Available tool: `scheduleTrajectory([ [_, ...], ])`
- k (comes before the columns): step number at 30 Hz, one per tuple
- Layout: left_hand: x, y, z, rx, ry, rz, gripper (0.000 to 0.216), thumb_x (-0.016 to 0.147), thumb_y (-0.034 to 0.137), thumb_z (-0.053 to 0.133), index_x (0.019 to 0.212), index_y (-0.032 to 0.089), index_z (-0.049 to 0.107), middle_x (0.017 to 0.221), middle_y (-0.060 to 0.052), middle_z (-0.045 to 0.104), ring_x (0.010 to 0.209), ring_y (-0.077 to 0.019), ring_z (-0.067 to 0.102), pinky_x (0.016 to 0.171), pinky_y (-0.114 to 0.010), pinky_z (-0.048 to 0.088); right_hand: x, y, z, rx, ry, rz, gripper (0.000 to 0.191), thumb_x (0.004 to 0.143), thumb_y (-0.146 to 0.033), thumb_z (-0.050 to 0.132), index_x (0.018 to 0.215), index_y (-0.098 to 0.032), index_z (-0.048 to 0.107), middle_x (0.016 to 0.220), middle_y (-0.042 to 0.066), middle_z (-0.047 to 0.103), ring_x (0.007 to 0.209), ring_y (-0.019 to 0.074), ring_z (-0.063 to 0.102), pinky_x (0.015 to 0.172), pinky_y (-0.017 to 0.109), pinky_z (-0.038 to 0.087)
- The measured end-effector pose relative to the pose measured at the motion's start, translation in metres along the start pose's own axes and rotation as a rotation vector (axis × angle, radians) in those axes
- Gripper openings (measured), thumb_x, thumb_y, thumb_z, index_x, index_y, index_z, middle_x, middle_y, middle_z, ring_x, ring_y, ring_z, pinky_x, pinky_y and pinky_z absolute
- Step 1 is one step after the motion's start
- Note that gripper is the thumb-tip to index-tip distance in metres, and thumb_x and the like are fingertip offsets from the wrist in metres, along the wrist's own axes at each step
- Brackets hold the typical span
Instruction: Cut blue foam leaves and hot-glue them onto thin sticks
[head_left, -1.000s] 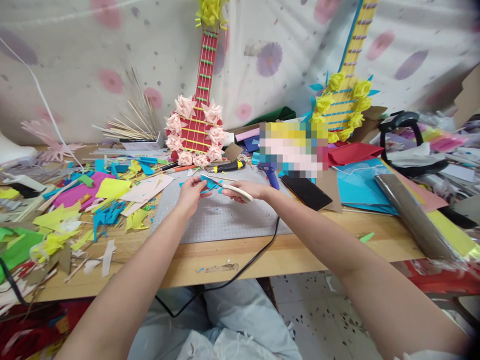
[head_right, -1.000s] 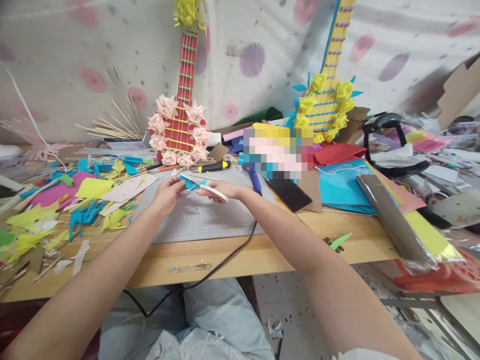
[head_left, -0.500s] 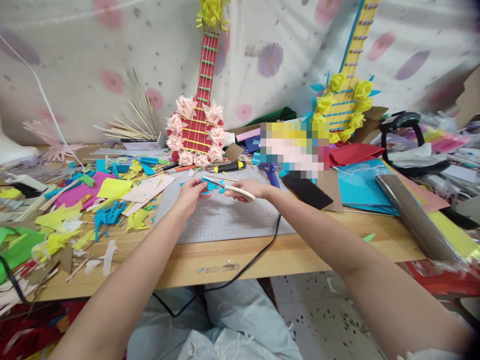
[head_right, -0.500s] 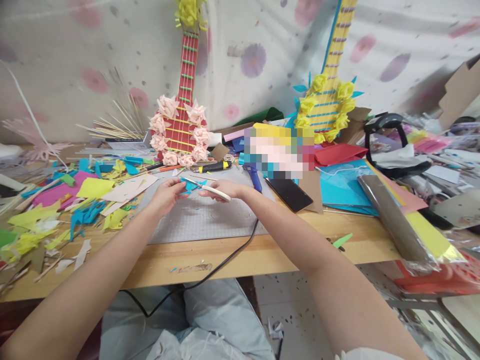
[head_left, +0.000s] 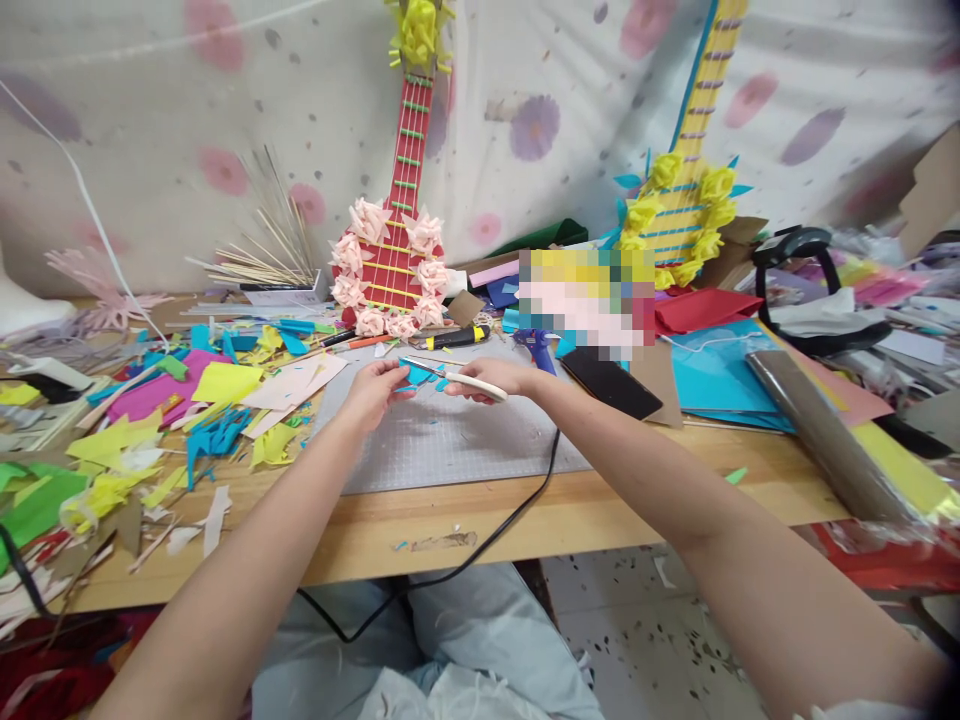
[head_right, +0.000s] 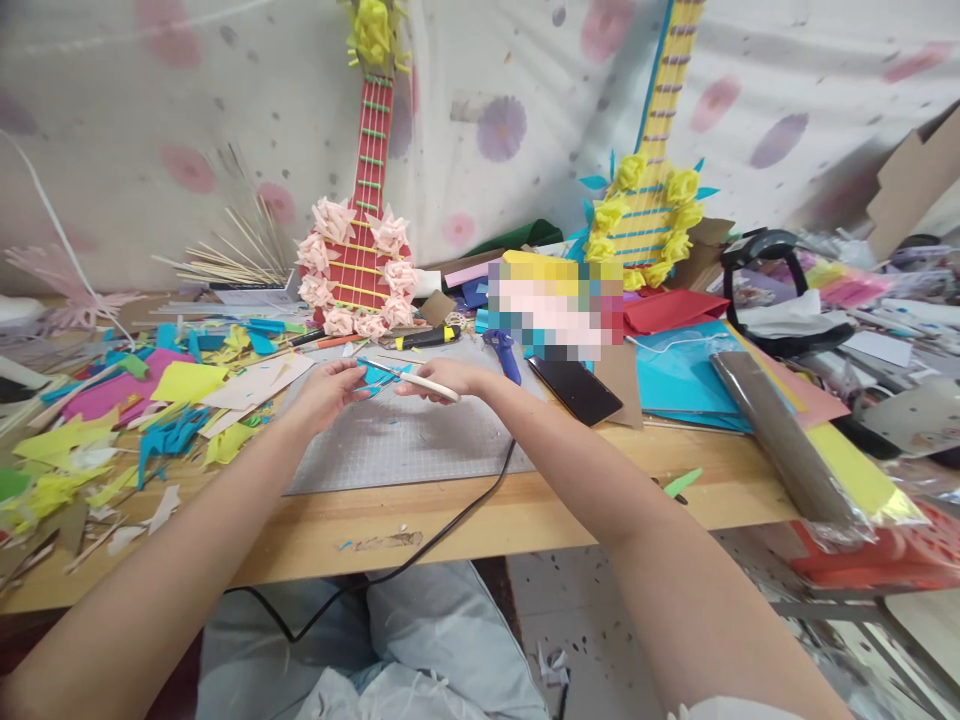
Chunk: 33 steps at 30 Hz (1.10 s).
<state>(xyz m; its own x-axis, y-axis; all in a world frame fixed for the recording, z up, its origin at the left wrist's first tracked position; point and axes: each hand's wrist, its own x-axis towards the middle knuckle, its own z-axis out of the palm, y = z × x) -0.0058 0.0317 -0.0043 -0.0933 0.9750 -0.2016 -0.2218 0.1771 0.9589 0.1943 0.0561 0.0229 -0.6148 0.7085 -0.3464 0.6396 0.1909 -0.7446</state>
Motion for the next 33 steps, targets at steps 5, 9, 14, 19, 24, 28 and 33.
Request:
scheduleTrajectory([
  [5,-0.001,0.008,-0.009,0.007,0.013,0.001,0.014,0.060,0.014,0.065,0.069,0.011,0.056,0.066,-0.002,0.059,0.058,-0.0095,0.056,0.050,-0.021,0.051,0.007,-0.014,0.001,-0.047,0.007,-0.026,0.054,0.061,-0.069,0.052,0.070,-0.015,0.052,0.057,-0.002,0.048,0.045,0.0050,0.042,0.042,0.018,0.032],
  [9,0.000,0.018,-0.024,0.003,0.052,0.025,0.015,0.057,0.013,0.066,0.068,0.011,0.055,0.063,-0.001,0.058,0.055,-0.0090,0.055,0.049,-0.021,0.051,0.023,-0.029,0.002,-0.179,0.021,-0.047,0.057,0.060,-0.071,0.052,0.068,-0.014,0.052,0.059,0.000,0.051,0.045,0.0063,0.043,0.043,0.020,0.033],
  [14,0.003,0.029,-0.052,-0.009,0.131,0.052,0.014,0.058,0.009,0.064,0.065,0.012,0.053,0.059,0.001,0.056,0.052,-0.0088,0.055,0.048,-0.021,0.051,0.055,-0.050,0.003,-0.403,0.045,-0.134,0.060,0.062,-0.073,0.047,0.063,-0.014,0.053,0.058,0.002,0.054,0.046,0.0085,0.047,0.045,0.021,0.032],
  [19,0.006,0.032,-0.079,-0.015,0.186,0.060,0.016,0.057,0.008,0.064,0.067,0.013,0.053,0.059,0.002,0.055,0.049,-0.0068,0.053,0.048,-0.022,0.051,0.072,-0.066,0.011,-0.459,0.050,-0.170,0.059,0.064,-0.073,0.045,0.060,-0.014,0.052,0.055,0.001,0.053,0.047,0.0086,0.046,0.048,0.022,0.032],
  [24,0.006,0.026,-0.087,0.008,0.183,0.089,0.019,0.056,0.013,0.066,0.070,0.014,0.054,0.064,0.002,0.057,0.052,-0.0076,0.054,0.048,-0.021,0.050,0.074,-0.062,0.022,-0.261,-0.040,-0.185,0.056,0.068,-0.069,0.045,0.068,-0.014,0.051,0.056,-0.001,0.049,0.047,0.0068,0.044,0.047,0.020,0.035],
  [28,0.003,0.024,-0.082,0.001,0.154,0.112,0.021,0.056,0.017,0.067,0.073,0.014,0.055,0.068,0.001,0.058,0.055,-0.0081,0.055,0.049,-0.021,0.049,0.074,-0.053,0.027,-0.111,-0.116,-0.201,0.052,0.071,-0.066,0.044,0.077,-0.014,0.051,0.064,0.000,0.051,0.052,0.0069,0.047,0.049,0.019,0.039],
  [33,-0.001,0.024,-0.071,0.025,0.088,0.117,0.021,0.056,0.019,0.068,0.072,0.014,0.056,0.071,0.001,0.061,0.060,-0.0096,0.058,0.052,-0.022,0.049,0.073,-0.045,0.030,-0.034,-0.136,-0.218,0.051,0.072,-0.065,0.045,0.075,-0.015,0.050,0.061,-0.002,0.048,0.051,0.0066,0.045,0.047,0.019,0.039],
])
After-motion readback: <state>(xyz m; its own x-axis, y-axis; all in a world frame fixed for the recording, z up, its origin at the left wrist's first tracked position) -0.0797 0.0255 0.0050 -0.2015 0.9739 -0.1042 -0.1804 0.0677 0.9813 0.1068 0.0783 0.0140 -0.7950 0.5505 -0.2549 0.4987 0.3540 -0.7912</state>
